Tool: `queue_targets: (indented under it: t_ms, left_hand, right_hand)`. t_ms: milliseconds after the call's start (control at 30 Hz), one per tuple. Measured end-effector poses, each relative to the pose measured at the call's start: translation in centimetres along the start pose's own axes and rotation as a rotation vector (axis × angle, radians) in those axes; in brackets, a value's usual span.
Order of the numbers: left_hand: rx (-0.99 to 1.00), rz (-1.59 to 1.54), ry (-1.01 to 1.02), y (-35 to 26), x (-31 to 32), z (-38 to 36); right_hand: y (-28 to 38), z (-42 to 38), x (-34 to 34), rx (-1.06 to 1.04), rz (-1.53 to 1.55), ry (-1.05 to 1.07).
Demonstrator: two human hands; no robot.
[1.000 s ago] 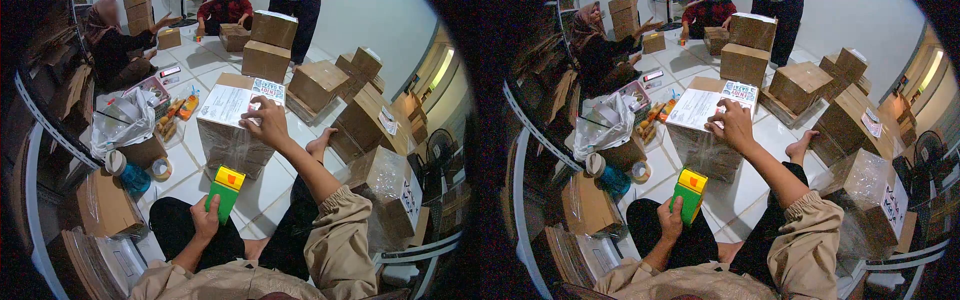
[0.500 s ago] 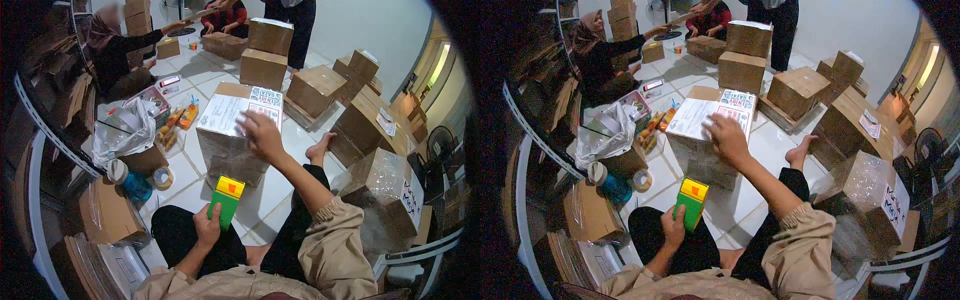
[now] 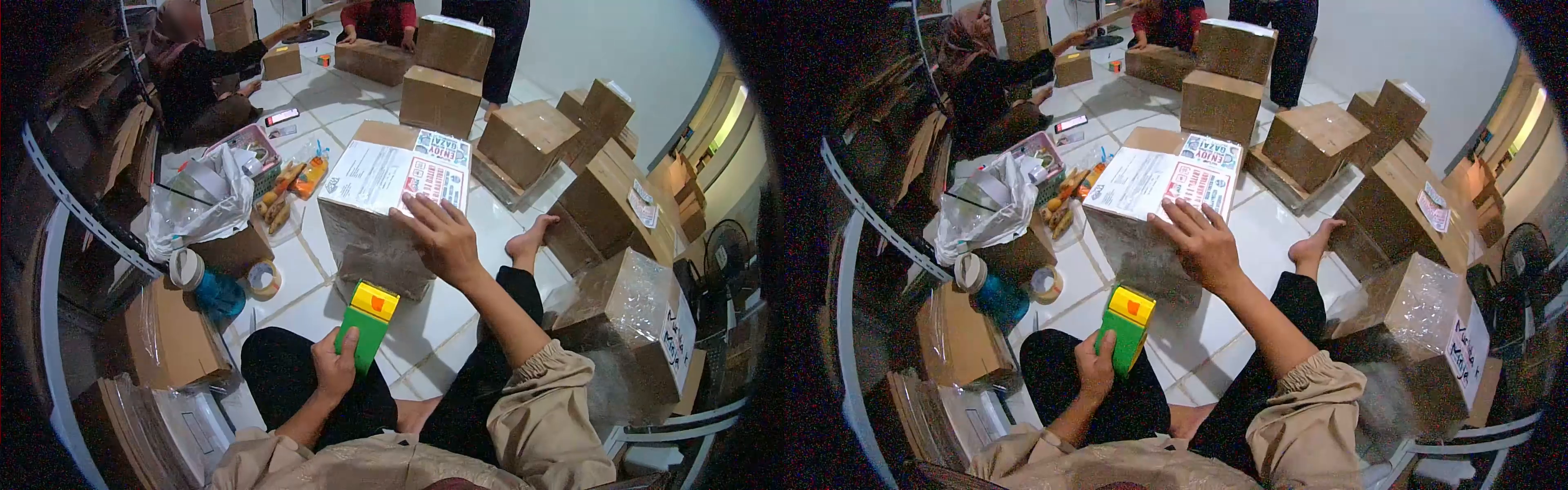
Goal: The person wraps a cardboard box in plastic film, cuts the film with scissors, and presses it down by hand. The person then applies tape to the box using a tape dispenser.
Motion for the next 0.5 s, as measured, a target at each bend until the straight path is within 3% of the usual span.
queue_targets:
  t_ms: [200,333,400,500]
  left_hand:
    - [0.029,0.009,0.012,-0.1,0.8,2.2]
    - [0.083,0.007,0.007,-2.4,2.5,6.1]
    - [0.109,0.006,0.0,-2.5,3.8,8.2]
    - [0.133,-0.003,-0.043,-2.3,5.8,10.6]
  right_hand:
    - [-2.6,2.0,-0.1,0.136,0.132,-0.026]
    - [-7.0,4.8,0.2,0.333,0.304,-0.026]
    - [-8.9,6.3,0.4,0.315,0.28,-0.029]
    - [-10.9,7.7,0.2,0.41,0.16,0.179]
Point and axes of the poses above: each hand's wrist, its own z-axis towards the middle knuckle, its own x-axis out of the palm, y = z × x, the point moved 4 cm from there along z, towards the middle knuckle, and after that the axes turned 1 degree about z, right-handed, at the moved point
